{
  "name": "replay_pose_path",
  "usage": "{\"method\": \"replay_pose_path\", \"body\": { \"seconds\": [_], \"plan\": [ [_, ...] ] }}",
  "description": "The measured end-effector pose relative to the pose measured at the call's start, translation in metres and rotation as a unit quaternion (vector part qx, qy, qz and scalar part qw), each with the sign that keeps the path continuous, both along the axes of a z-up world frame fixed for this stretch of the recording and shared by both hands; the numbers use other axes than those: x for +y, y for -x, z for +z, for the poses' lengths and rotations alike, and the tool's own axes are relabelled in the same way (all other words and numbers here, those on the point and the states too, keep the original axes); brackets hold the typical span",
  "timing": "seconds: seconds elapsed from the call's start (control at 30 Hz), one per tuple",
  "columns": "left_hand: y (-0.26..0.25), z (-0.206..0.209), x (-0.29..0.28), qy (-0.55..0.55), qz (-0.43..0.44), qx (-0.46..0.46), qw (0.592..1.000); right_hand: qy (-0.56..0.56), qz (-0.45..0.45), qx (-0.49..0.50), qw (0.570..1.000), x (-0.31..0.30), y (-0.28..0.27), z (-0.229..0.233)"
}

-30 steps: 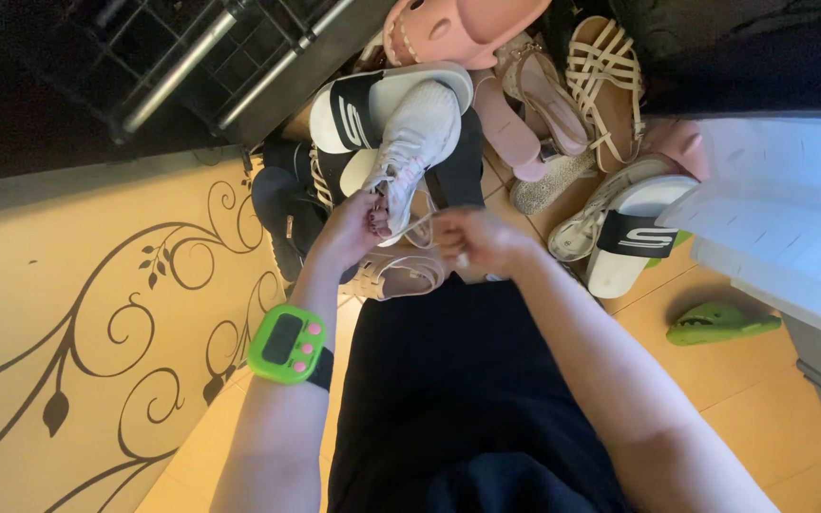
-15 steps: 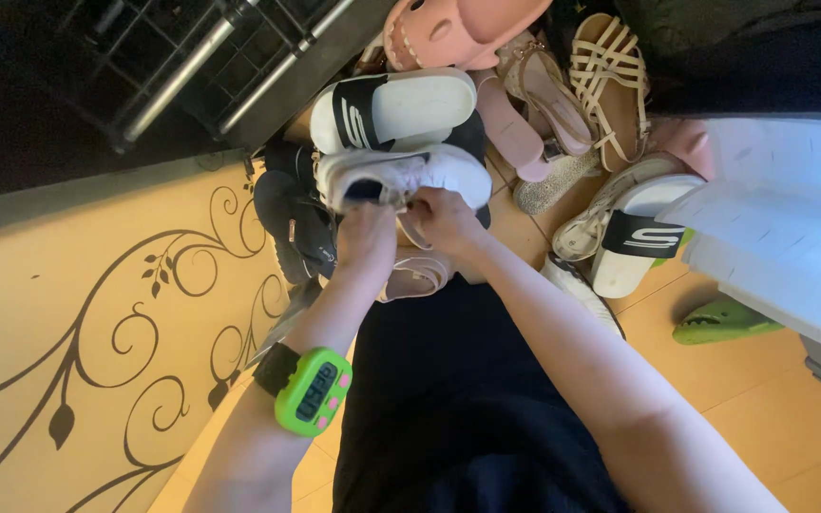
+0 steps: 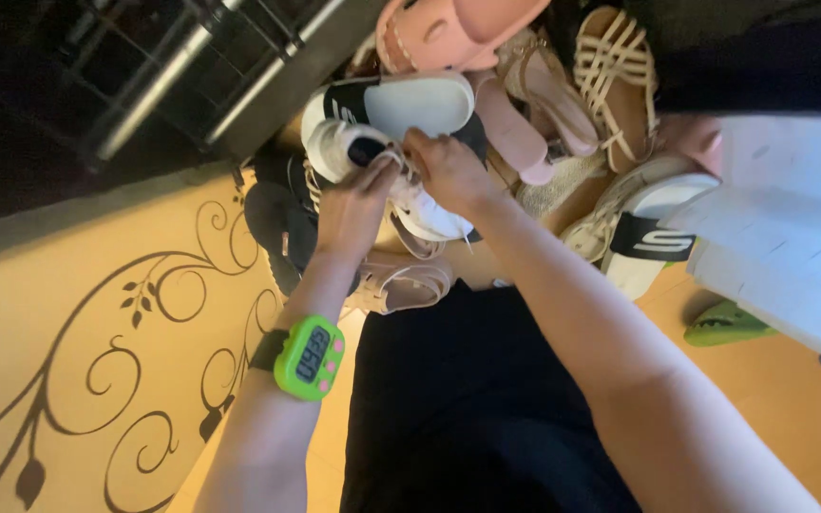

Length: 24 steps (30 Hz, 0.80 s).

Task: Organize shoes by putting them on a rack and tying laces.

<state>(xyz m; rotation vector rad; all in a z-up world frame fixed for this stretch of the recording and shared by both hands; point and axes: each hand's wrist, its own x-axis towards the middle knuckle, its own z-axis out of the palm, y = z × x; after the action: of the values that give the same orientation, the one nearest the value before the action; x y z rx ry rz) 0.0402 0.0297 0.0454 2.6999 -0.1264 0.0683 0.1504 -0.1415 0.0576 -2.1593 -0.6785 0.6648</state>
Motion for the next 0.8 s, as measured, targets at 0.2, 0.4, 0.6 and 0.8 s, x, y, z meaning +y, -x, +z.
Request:
{"method": "replay_pose_path", "body": {
  "seconds": [0.2, 0.4, 0.6, 0.8],
  "plan": [
    [-0.030, 0.036, 0.017, 0.054, -0.053, -0.054, 0.996, -0.004, 0.041, 0.074, 0.996, 0.008, -0.022, 0.000],
    [-0.037, 0.041, 0.024, 0.004, -0.184, 0.009, 0.983, 0.044, 0.103, 0.156, 0.981, -0.002, -0.035, -0.057],
    [-0.047, 0.045, 0.031, -0.088, -0.321, 0.039, 0.942, 0.066, 0.097, 0.314, 0.942, 0.017, -0.054, -0.014],
    [-0.050, 0.037, 0.026, -0.137, -0.302, 0.064, 0.941, 0.113, 0.097, 0.186, 0.971, 0.031, -0.048, 0.009]
  ]
}}
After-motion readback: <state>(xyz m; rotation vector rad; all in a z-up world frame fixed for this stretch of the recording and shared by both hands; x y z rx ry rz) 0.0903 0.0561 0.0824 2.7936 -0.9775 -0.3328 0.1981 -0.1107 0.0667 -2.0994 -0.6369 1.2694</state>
